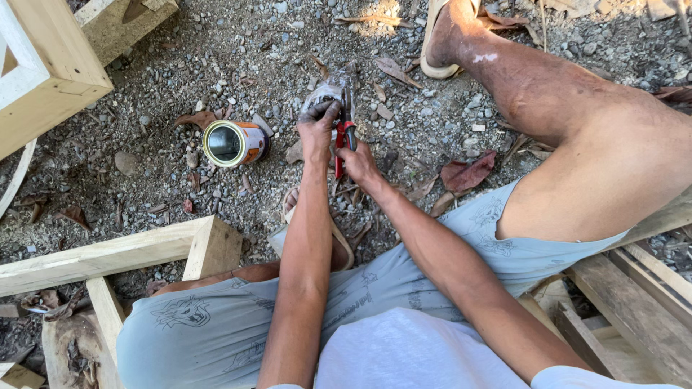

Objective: The person sits on the ground and uses red-handled pliers to repeatedly cut small pieces of wire from a bundle held in a plastic bag. A paint can and wooden frame are visible nearby.

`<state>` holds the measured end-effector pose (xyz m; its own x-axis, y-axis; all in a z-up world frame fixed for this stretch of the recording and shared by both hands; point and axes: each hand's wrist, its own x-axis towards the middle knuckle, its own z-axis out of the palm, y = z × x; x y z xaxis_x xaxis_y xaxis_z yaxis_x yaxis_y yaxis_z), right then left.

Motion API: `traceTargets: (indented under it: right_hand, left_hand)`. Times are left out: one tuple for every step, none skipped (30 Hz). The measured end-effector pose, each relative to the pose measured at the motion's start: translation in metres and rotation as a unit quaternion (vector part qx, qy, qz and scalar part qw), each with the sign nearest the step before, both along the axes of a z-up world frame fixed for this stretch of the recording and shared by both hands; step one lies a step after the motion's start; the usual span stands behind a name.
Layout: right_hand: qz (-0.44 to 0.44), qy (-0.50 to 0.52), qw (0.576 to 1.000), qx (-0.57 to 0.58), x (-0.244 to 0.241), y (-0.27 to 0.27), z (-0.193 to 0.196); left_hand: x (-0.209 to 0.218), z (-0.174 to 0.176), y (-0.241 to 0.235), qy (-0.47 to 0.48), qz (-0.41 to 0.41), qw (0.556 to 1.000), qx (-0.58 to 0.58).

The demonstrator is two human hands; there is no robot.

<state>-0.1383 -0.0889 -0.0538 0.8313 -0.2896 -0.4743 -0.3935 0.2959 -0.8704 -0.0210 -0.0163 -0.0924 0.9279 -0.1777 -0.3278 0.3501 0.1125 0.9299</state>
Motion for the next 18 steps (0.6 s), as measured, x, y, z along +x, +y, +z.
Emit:
traceTargets:
  right_hand:
    - [0.011,0.009,1.0,-0.006,0.0,0.0,0.003]
    - [0.022,0.017,1.0,-0.011,-0.001,0.0,0.006]
    - [0.032,0.026,0.999,-0.017,-0.001,-0.001,0.008]
    - [0.031,0.019,0.999,-0.019,0.0,-0.001,0.01]
    - [0.031,0.012,0.999,-0.021,0.0,-0.001,0.011]
    - [0.031,0.005,0.999,-0.023,0.0,-0.001,0.01]
    - [0.026,0.005,0.999,-0.022,0.0,-0.001,0.01]
    - [0.021,0.005,1.0,-0.021,0.0,0.0,0.009]
    - [0.016,0.004,1.0,-0.022,0.001,0.0,0.007]
    - [0.017,0.006,1.0,-0.023,0.001,0.0,0.005]
    - [0.018,0.008,0.999,-0.025,0.0,0.0,0.003]
    - [0.018,0.011,0.999,-0.027,0.0,0.0,0.001]
    - [0.007,0.016,1.0,-0.013,0.0,0.001,-0.002]
    - [-0.003,0.021,1.0,0.001,0.001,0.002,-0.004]
    - [-0.014,0.026,0.999,0.015,0.001,0.003,-0.007]
    - [-0.012,0.033,0.999,0.027,0.001,0.005,-0.009]
    - [-0.011,0.041,0.998,0.037,0.002,0.005,-0.011]
    - [-0.009,0.048,0.998,0.047,0.002,0.005,-0.013]
  left_hand:
    - [0.001,0.001,-0.001,-0.006,0.003,1.0,0.01]
    - [0.002,0.002,-0.001,-0.007,0.008,1.0,0.009]
    - [0.002,0.003,-0.002,-0.009,0.013,1.0,0.008]
    - [0.003,0.004,-0.002,-0.01,0.018,1.0,0.007]
    - [0.003,0.005,-0.002,-0.014,0.013,1.0,0.021]
    - [0.003,0.005,-0.002,-0.017,0.009,0.999,0.036]
    - [0.002,0.005,0.0,-0.019,0.005,0.998,0.052]
    - [0.001,0.005,0.002,-0.031,-0.002,0.997,0.077]
    - [0.002,0.005,0.002,-0.045,-0.009,0.994,0.101]
    - [0.003,0.005,0.003,-0.059,-0.016,0.99,0.125]
    - [0.003,0.005,0.002,-0.057,-0.014,0.991,0.119]
    - [0.004,0.004,0.001,-0.056,-0.012,0.992,0.113]
    - [0.004,0.004,0.001,-0.055,-0.009,0.993,0.108]
    - [0.004,0.004,0.001,-0.061,-0.012,0.992,0.113]
    - [0.004,0.004,0.002,-0.066,-0.016,0.99,0.12]
    - [0.003,0.004,0.003,-0.071,-0.02,0.989,0.127]
    - [0.003,0.005,0.003,-0.066,-0.024,0.99,0.12]
    - [0.003,0.005,0.003,-0.06,-0.028,0.991,0.114]
